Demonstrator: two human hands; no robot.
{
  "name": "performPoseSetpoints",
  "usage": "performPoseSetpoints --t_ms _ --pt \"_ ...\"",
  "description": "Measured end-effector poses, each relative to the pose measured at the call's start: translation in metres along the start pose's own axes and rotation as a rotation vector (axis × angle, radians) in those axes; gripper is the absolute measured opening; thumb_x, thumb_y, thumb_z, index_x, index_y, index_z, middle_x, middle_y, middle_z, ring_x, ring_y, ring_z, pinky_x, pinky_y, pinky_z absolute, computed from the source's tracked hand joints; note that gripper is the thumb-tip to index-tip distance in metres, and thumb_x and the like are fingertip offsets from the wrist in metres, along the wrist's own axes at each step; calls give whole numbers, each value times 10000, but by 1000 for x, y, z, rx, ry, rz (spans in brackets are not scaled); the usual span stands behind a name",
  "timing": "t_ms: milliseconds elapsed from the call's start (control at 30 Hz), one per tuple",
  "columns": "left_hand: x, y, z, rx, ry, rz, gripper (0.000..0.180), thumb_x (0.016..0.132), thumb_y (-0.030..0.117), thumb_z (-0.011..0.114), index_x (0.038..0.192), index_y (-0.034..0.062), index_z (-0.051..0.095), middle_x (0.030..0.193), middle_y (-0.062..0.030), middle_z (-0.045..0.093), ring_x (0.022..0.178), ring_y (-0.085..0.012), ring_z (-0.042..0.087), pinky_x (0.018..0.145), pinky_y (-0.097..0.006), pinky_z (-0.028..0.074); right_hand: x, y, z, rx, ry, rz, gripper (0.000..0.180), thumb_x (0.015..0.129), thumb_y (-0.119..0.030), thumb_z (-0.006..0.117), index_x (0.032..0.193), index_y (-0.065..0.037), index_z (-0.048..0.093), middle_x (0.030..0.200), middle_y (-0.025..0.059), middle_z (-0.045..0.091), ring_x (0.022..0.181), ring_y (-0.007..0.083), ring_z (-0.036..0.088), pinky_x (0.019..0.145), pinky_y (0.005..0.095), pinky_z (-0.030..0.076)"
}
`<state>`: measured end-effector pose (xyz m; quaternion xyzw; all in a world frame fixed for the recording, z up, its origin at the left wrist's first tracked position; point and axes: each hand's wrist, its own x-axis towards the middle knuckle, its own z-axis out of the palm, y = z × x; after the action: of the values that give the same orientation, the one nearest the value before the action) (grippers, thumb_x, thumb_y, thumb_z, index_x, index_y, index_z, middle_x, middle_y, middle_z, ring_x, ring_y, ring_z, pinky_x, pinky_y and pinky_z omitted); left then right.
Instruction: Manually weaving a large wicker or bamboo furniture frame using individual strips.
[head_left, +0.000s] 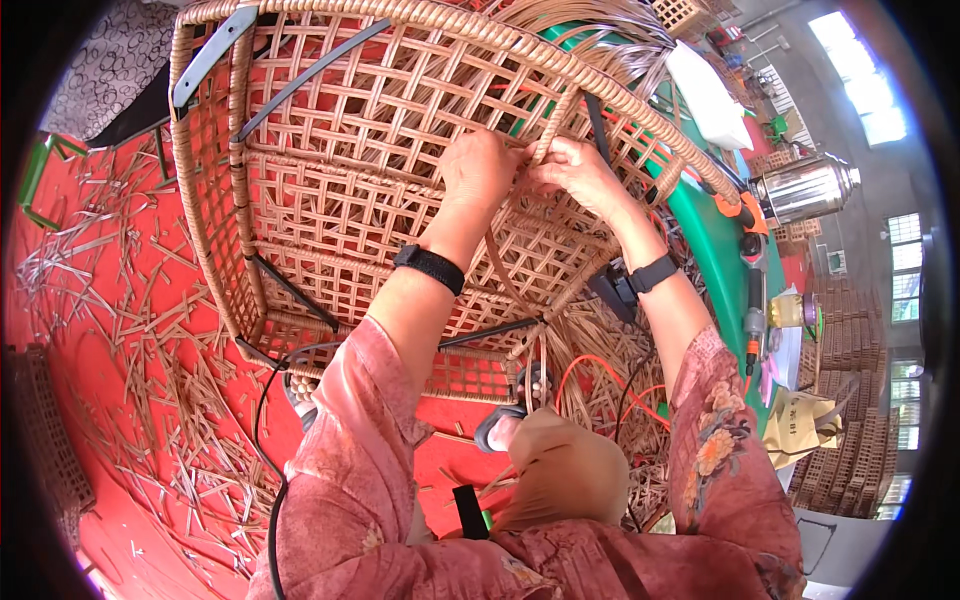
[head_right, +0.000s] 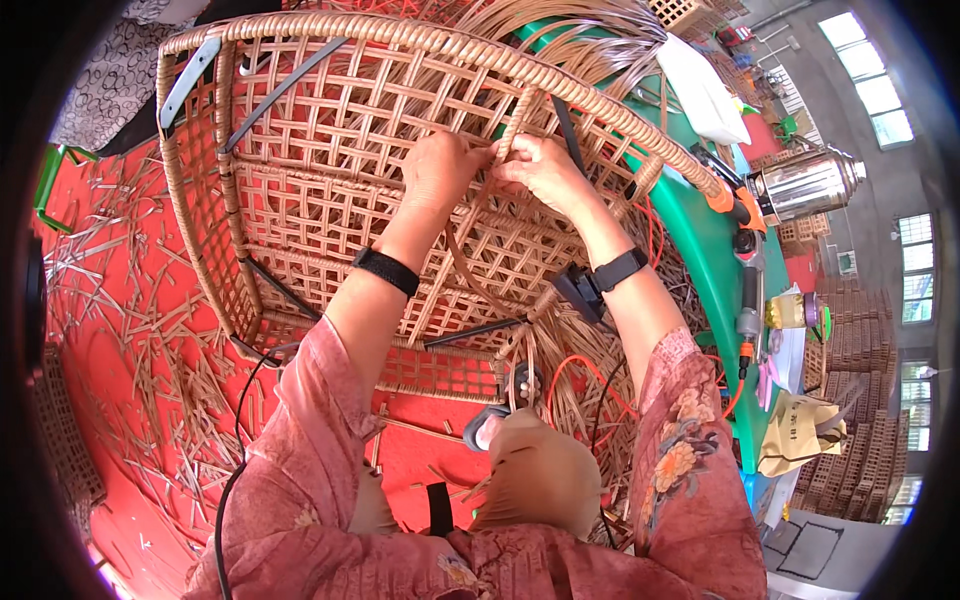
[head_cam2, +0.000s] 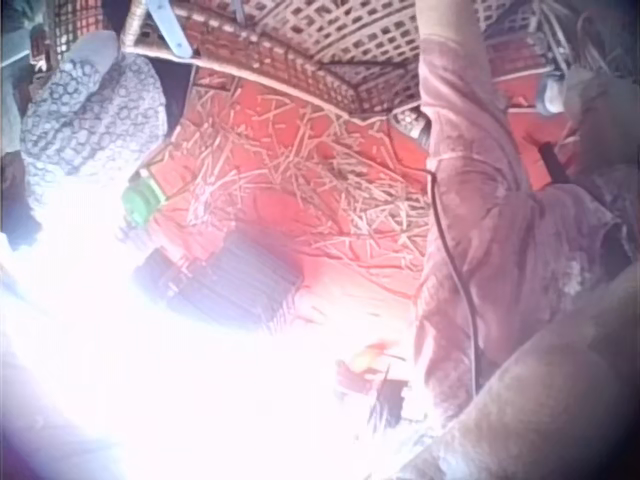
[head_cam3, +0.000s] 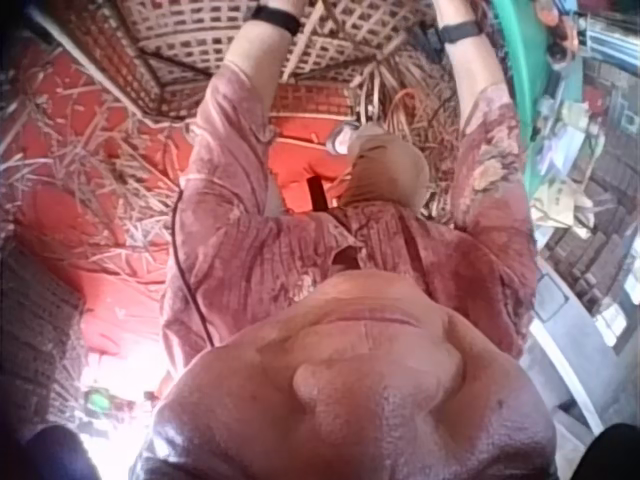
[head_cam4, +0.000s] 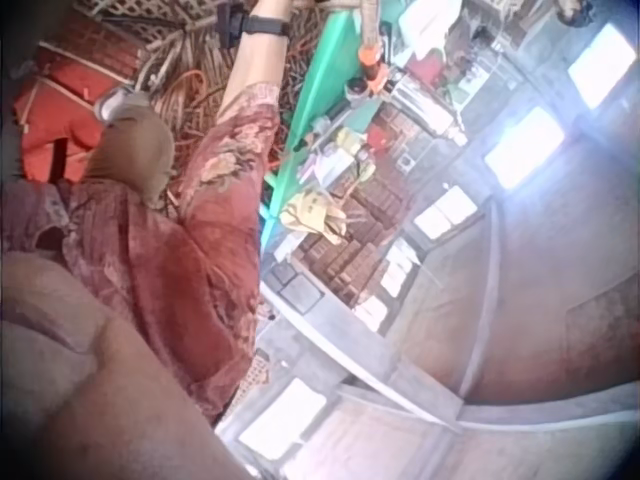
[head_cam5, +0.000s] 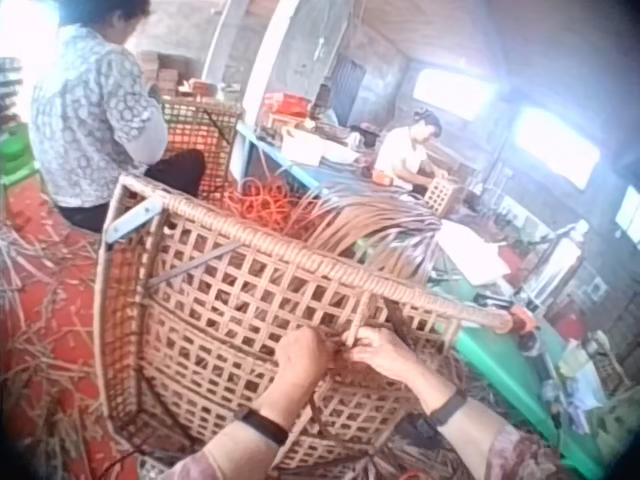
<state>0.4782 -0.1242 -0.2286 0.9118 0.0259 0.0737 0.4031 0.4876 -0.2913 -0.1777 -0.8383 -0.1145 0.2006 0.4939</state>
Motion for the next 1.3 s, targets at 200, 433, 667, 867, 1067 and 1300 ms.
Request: performPoseSetpoints --t_ms 200,433,667,867,1067,1300 --pt "-1 -3 1 88 -7 135 343 827 446 641 899 120 723 812 -168 688 809 -329 674 718 -423 530 6 -2 -7 -487 80 -82 230 775 -215 712 869 -11 664 769 93 643 755 209 631 702 334 482" --pt "-10 23 -14 -118 -81 66 437 858 483 608 899 56 693 850 -177 696 847 -341 675 758 -424 530 -30 -27 8 -745 156 -241 262 753 -257 707 767 -5 640 790 168 605 790 325 604 727 414 468" --pt "1 12 -14 -190 -383 36 398 742 349 717 1012 56 711 985 -214 682 962 -323 665 862 -397 514 -97 -44 68 -757 15 -75 232 835 -239 646 846 -8 626 732 166 636 687 277 642 637 377 490" --pt "9 -7 -22 -287 -341 173 307 752 232 699 1033 114 722 1004 -162 689 951 -297 665 861 -380 514 -111 -77 91 -897 -61 -358 459 873 -464 576 920 -8 602 846 187 611 857 369 604 811 455 484" --pt "12 -12 -9 -375 -265 307 213 810 154 650 991 56 708 922 -169 692 849 -288 675 751 -356 515 -25 -1 29 -87 453 82 222 901 -141 566 1077 -12 609 901 113 668 786 216 657 689 318 508" --pt "13 -32 0 -522 -105 232 153 808 173 667 811 33 726 711 -140 676 645 -238 662 631 -368 516 -10 4 44 197 219 6 356 890 -51 574 1245 -60 551 938 28 645 830 88 598 730 240 474"
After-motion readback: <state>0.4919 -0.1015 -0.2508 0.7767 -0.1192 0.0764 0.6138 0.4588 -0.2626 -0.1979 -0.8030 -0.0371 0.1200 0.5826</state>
